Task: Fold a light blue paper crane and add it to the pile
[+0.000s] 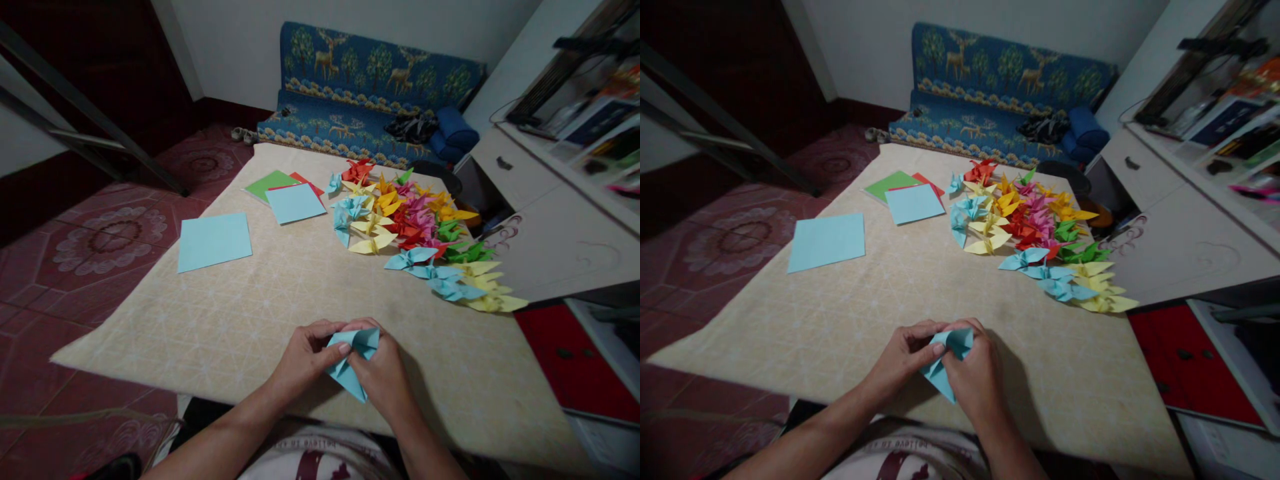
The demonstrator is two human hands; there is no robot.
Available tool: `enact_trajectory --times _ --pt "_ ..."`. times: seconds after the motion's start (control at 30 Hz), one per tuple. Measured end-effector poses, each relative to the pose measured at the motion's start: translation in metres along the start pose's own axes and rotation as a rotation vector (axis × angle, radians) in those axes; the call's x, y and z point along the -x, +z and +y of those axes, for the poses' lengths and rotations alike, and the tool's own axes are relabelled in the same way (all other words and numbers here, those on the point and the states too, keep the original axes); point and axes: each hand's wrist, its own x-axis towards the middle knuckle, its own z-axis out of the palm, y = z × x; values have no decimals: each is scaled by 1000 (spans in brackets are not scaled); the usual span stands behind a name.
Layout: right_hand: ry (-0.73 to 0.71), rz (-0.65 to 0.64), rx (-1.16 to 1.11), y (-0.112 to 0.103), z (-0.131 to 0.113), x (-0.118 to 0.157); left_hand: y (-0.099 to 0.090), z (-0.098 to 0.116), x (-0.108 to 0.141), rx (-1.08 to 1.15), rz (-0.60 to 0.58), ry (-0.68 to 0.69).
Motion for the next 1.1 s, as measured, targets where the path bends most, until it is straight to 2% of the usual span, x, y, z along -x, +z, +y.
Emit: enact_trajectory --times 0.23,0.53,0.8,1.1 --pt "-32 34 52 0 -1 -3 -2 -5 -1 -18 -40 64" --pt "0 49 42 4 5 -2 -1 -3 -2 -71 -4 34" --pt "37 -10 23 -1 1 0 -1 -6 -1 -124 8 70" --pt "8 -72 -19 -8 -3 -3 0 -6 -1 -152 81 17"
